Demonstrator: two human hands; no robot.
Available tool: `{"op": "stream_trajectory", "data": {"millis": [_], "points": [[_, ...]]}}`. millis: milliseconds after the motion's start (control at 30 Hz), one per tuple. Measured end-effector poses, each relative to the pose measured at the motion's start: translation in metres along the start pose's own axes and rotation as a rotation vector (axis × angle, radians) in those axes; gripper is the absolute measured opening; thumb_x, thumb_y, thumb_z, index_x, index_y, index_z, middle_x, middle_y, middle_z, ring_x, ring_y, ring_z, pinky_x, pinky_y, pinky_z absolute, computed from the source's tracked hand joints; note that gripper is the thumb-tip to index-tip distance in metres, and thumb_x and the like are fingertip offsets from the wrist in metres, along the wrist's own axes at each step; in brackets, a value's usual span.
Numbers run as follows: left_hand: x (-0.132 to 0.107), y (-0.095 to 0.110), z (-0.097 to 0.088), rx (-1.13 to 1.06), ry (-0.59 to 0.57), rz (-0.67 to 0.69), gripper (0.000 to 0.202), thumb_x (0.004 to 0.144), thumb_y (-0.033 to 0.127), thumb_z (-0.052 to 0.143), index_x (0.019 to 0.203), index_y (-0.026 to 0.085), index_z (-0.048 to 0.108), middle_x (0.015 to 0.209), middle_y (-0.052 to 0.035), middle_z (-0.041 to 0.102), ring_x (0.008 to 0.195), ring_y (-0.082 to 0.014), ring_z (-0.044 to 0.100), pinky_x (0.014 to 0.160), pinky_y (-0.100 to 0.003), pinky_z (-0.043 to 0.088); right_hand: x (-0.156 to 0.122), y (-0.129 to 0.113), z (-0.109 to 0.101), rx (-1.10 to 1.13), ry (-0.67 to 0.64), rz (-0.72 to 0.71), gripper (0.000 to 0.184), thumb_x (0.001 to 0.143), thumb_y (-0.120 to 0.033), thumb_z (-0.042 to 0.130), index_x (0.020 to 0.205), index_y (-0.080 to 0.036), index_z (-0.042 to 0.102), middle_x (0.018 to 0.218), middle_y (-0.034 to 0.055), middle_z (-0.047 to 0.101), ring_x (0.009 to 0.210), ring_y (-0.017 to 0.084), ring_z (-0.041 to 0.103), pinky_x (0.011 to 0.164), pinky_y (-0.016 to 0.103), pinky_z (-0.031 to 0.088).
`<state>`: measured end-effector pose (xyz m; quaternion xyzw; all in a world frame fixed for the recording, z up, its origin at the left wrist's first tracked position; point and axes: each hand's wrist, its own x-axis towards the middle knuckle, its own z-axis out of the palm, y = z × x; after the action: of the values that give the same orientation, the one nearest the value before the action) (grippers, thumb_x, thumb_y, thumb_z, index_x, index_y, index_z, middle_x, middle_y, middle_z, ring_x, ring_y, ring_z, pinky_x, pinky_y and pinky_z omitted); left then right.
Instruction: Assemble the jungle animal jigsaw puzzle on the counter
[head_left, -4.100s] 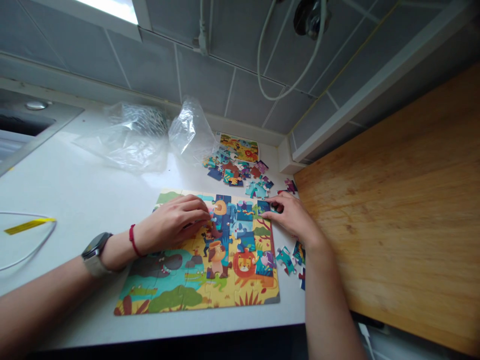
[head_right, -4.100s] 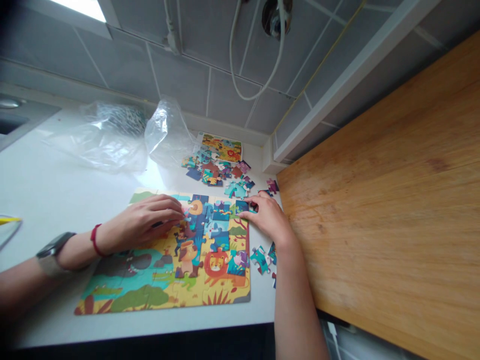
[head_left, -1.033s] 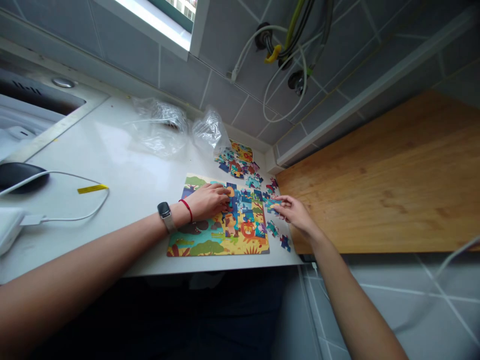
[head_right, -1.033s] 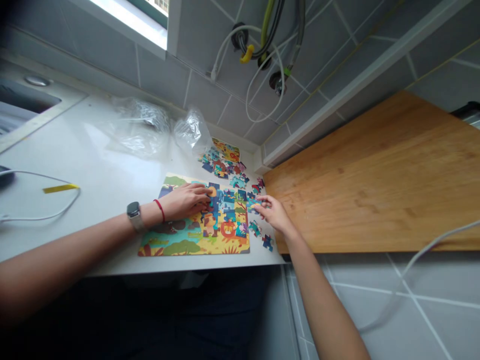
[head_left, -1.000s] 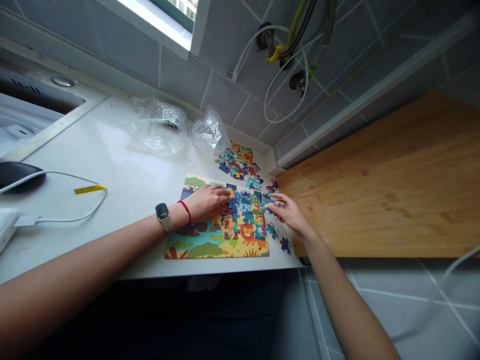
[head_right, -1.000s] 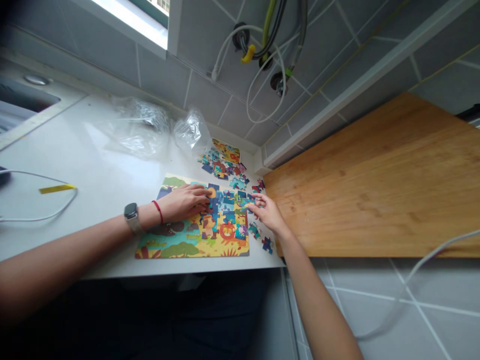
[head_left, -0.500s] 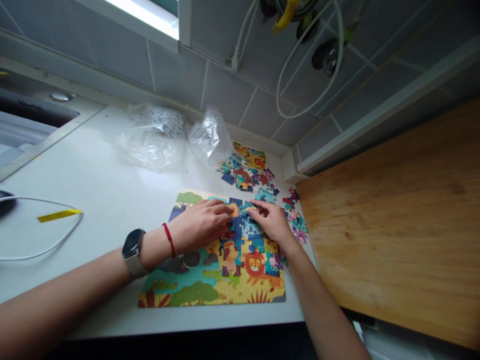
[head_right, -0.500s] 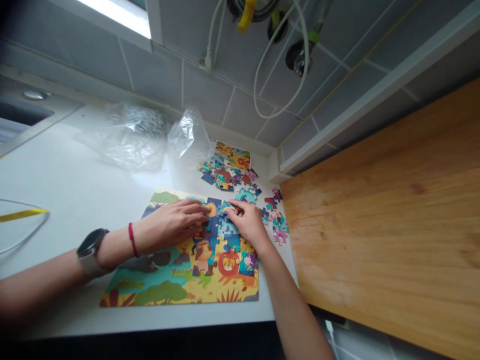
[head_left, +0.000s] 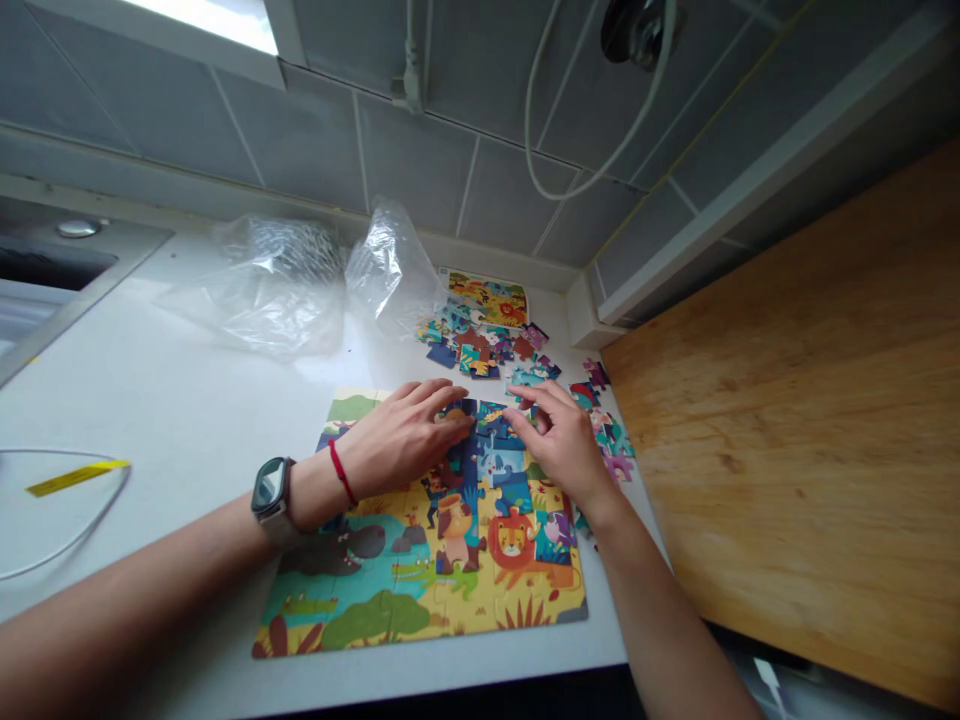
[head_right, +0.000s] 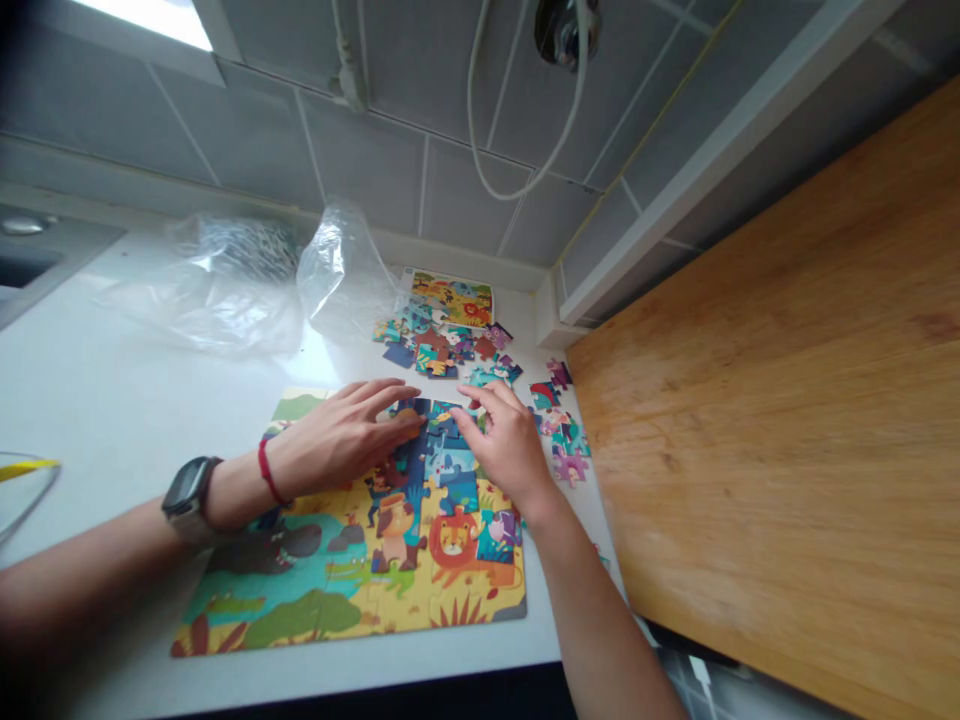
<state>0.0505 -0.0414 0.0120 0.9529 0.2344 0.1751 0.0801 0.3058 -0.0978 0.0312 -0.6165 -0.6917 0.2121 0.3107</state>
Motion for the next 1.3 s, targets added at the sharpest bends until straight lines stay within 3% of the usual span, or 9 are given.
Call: {"op": "stream_trajectory", "data": {"millis": [133,233,567,1033,1200,1300], "points": [[-0.006,-0.004,0.001,0.012,-0.002,0.029,0.03,0.108,0.029,0.049,0.132,0.023,0.065,0.14,-0.0139,0.064,0.129,-0.0311,0.059,0.102,-0.046,0.052,-0.002,0.007,-0.021,-0.147,-0.173,-0.094,0.051,0.083,-0.037,0.086,0.132,-0.029,0.071,0.126,0.009,0.07,0.12,0.031,0.063,0.106,0.048,0.052],[-0.006,-0.006,0.001,0.011,0.009,0.052,0.033,0.109,0.027,0.046,0.137,0.021,0.063,0.147,-0.0128,0.062,0.134,-0.0315,0.058,0.106,-0.047,0.052,-0.002,0.011,-0.024,-0.228,-0.241,-0.123,0.058,0.077,-0.032,0.091,0.132,-0.028,0.071,0.128,0.0101,0.07,0.125,0.033,0.06,0.108,0.051,0.051],[-0.008,-0.005,0.005,-0.105,-0.045,0.109,0.037,0.106,0.021,0.048,0.139,0.022,0.064,0.149,-0.0086,0.063,0.141,-0.0313,0.054,0.11,-0.051,0.051,-0.001,0.012,-0.019,-0.229,-0.229,-0.151,0.052,0.084,-0.025,0.085,0.135,-0.029,0.071,0.12,0.0086,0.071,0.117,0.029,0.064,0.105,0.046,0.053],[-0.009,-0.009,0.009,-0.051,0.009,0.131,0.033,0.107,0.023,0.046,0.131,0.021,0.068,0.145,-0.0052,0.066,0.136,-0.0301,0.059,0.104,-0.05,0.058,-0.003,0.013,-0.019,-0.16,-0.193,-0.068,0.051,0.08,-0.024,0.089,0.129,-0.026,0.072,0.112,0.007,0.065,0.108,0.025,0.064,0.098,0.042,0.054],[-0.009,-0.01,0.01,-0.044,0.005,0.13,0.034,0.106,0.023,0.046,0.133,0.02,0.068,0.146,-0.005,0.066,0.136,-0.0305,0.059,0.104,-0.05,0.058,0.0,0.012,-0.026,-0.005,-0.155,-0.026,0.028,0.088,-0.019,0.078,0.115,-0.023,0.077,0.101,0.0046,0.068,0.082,0.018,0.066,0.079,0.033,0.056],[-0.01,-0.01,0.011,-0.071,0.007,0.117,0.034,0.106,0.023,0.048,0.134,0.022,0.067,0.146,-0.005,0.066,0.137,-0.0295,0.058,0.105,-0.05,0.057,0.001,0.013,-0.031,0.093,-0.109,0.027,0.018,0.093,-0.025,0.071,0.109,-0.021,0.079,0.1,0.006,0.074,0.084,0.019,0.069,0.077,0.032,0.056]]}}
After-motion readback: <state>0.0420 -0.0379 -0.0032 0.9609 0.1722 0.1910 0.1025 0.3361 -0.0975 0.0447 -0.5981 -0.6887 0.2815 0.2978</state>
